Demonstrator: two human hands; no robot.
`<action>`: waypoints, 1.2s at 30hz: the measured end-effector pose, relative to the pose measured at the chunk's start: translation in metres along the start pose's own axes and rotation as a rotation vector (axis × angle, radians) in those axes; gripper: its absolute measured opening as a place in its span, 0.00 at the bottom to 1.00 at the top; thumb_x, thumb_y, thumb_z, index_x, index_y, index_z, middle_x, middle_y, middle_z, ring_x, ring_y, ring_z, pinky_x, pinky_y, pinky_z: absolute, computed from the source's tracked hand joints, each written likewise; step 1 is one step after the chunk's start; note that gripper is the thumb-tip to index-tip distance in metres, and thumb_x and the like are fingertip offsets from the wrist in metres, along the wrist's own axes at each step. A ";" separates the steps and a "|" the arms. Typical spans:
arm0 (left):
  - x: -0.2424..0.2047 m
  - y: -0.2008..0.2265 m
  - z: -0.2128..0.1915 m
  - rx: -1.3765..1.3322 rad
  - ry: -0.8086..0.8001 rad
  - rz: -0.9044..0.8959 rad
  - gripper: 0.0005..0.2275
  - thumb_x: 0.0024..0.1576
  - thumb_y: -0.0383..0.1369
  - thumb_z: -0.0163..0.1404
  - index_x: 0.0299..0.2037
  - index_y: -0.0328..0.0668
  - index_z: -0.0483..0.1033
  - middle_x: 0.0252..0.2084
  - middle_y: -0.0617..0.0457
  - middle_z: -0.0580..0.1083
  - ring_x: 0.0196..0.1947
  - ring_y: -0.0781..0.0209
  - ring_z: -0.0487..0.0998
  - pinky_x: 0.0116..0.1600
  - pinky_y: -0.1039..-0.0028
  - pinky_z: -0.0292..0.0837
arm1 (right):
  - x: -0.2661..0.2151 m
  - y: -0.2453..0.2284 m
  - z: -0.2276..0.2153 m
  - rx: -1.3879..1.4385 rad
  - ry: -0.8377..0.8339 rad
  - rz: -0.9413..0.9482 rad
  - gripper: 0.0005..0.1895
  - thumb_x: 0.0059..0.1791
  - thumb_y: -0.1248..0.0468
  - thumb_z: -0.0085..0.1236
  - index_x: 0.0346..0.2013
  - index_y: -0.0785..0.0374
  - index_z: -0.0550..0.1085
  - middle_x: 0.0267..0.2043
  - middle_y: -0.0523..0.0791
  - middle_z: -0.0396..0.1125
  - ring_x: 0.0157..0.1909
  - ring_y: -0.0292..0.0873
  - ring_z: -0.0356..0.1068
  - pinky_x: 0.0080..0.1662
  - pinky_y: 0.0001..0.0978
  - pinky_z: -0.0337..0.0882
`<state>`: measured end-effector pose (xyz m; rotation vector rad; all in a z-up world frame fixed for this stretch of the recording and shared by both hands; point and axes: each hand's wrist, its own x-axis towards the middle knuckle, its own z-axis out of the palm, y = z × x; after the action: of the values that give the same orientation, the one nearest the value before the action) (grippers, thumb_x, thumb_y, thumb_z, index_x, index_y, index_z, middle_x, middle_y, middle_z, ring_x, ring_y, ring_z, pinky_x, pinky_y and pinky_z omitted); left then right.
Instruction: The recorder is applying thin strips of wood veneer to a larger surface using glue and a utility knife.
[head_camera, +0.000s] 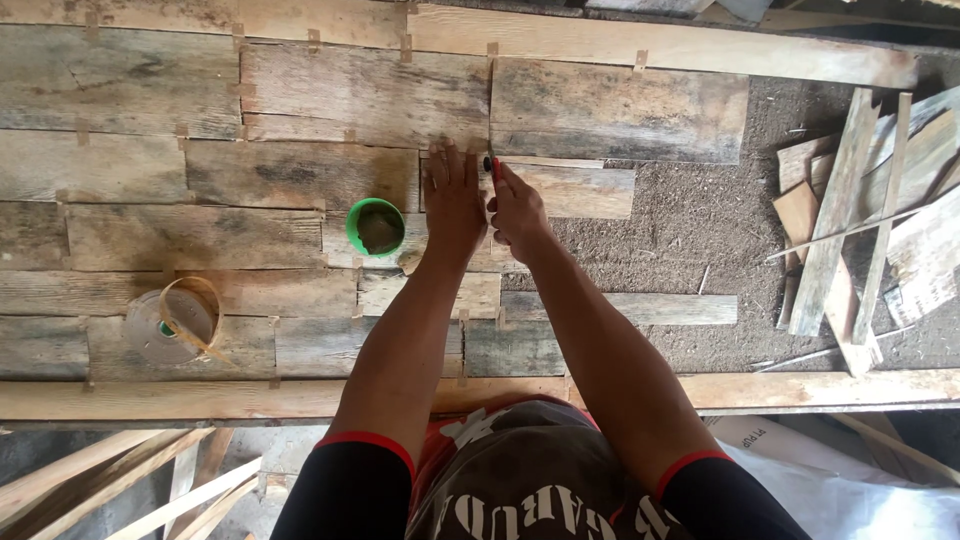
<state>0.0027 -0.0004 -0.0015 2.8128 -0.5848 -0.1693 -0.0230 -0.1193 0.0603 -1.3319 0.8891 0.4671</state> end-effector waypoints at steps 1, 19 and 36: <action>0.001 0.000 0.000 0.016 -0.018 -0.004 0.35 0.61 0.43 0.51 0.75 0.39 0.50 0.77 0.32 0.41 0.76 0.27 0.41 0.74 0.42 0.43 | 0.006 0.004 0.000 -0.120 0.046 -0.011 0.26 0.60 0.55 0.36 0.75 0.42 0.61 0.36 0.46 0.66 0.25 0.34 0.58 0.25 0.28 0.62; -0.003 -0.001 -0.013 0.033 -0.026 0.034 0.35 0.63 0.43 0.50 0.76 0.36 0.50 0.77 0.30 0.43 0.76 0.26 0.43 0.73 0.41 0.48 | -0.019 -0.003 -0.025 -0.336 0.194 -0.214 0.33 0.51 0.64 0.40 0.73 0.44 0.57 0.50 0.52 0.71 0.27 0.42 0.72 0.22 0.34 0.76; 0.001 0.002 -0.013 0.041 -0.125 0.000 0.33 0.65 0.43 0.45 0.77 0.39 0.44 0.78 0.33 0.39 0.77 0.29 0.40 0.75 0.43 0.44 | -0.017 0.002 -0.046 -0.289 0.204 -0.194 0.26 0.59 0.57 0.35 0.73 0.52 0.60 0.34 0.45 0.72 0.21 0.35 0.65 0.23 0.31 0.70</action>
<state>0.0054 0.0002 0.0112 2.8572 -0.6216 -0.3384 -0.0475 -0.1597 0.0731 -1.7367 0.8699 0.3200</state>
